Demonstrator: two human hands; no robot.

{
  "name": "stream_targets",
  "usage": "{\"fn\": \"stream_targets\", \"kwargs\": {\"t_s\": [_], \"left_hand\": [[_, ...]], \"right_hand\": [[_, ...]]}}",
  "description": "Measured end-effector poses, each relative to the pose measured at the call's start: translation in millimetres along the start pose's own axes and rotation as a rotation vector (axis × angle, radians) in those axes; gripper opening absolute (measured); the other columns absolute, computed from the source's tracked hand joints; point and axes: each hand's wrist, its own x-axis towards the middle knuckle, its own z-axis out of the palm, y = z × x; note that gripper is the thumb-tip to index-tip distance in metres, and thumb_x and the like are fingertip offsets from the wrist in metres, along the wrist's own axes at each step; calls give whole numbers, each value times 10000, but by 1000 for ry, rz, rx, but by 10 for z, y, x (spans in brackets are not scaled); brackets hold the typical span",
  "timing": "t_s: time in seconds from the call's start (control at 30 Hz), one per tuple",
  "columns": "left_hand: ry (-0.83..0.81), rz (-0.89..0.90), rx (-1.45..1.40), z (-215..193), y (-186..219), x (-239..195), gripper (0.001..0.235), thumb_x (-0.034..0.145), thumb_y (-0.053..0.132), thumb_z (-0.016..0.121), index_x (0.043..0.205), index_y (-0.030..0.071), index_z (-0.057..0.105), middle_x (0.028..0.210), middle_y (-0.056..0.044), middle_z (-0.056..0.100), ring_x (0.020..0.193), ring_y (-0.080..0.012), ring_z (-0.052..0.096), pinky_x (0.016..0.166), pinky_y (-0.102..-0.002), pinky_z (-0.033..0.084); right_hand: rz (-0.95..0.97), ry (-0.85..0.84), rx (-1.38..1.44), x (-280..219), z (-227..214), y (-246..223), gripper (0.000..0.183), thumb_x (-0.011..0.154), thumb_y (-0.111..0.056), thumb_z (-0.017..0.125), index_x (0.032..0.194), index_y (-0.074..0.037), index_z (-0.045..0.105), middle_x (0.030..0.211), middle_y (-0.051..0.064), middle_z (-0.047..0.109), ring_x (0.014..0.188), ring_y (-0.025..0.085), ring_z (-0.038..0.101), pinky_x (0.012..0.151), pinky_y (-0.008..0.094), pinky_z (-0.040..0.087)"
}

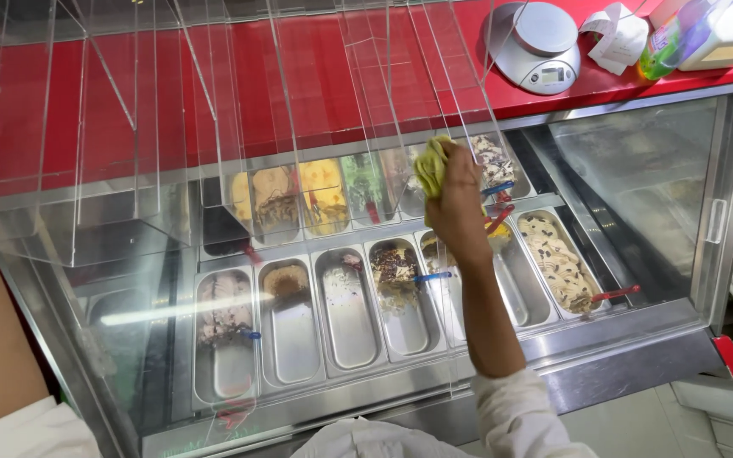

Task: Cleaning an ice cream display freezer and the acrylic topping bins using a cloth and spray bottle.

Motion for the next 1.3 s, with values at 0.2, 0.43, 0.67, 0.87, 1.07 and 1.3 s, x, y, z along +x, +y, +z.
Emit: {"fn": "stream_targets", "kwargs": {"t_s": [0.2, 0.43, 0.67, 0.87, 1.07, 1.3], "left_hand": [[-17, -371, 158, -92, 843, -15, 830, 1186, 731, 267, 1430, 23, 626, 1166, -302, 658, 1188, -366, 647, 1060, -505, 511], [47, -230, 106, -69, 967, -29, 856, 1085, 729, 282, 1356, -10, 619, 1212, -205, 658, 1130, -311, 632, 929, -472, 500], [48, -229, 163, 185, -347, 263, 690, 1128, 577, 309, 1047, -29, 628, 847, -181, 612, 817, -273, 645, 769, -435, 541], [-7, -218, 198, -24, -69, 66, 691, 1136, 570, 318, 908, -40, 548, 806, -171, 589, 764, -270, 591, 739, -477, 494], [57, -196, 254, -218, 902, -85, 644, 1189, 637, 440, 1226, 29, 646, 1420, -330, 485, 1348, -496, 279, 1108, -612, 233], [32, -370, 42, -136, 926, 4, 714, 1123, 694, 384, 1407, 64, 561, 1506, -343, 259, 1366, -486, 231, 1135, -557, 199]], "right_hand": [[-2, -96, 86, 716, 454, 385, 187, 830, 92, 646, 984, 15, 718, 959, 201, 707, 915, 353, 701, 813, 447, 567], [-188, -182, 230, 76, 200, 317, 202, 867, 114, 602, 1021, 22, 695, 1122, 221, 722, 1086, 337, 704, 944, 398, 576], [124, -212, 398, -744, -284, 58, 396, 785, 157, 580, 1070, -40, 771, 1093, 142, 761, 981, 291, 745, 859, 407, 604], [979, 437, 1185, -1234, 478, 888, 177, 1034, -35, 615, 1188, 12, 687, 1061, 118, 730, 925, 251, 697, 822, 406, 591], [1023, 390, 1963, -1039, 1277, 1756, 365, 989, -233, 457, 1261, -42, 607, 1133, 122, 713, 1000, 284, 713, 842, 438, 617], [1272, 282, 1902, -861, 1649, 827, 341, 1029, -247, 468, 1308, -122, 619, 1241, 106, 717, 1104, 244, 720, 917, 424, 594]]}}
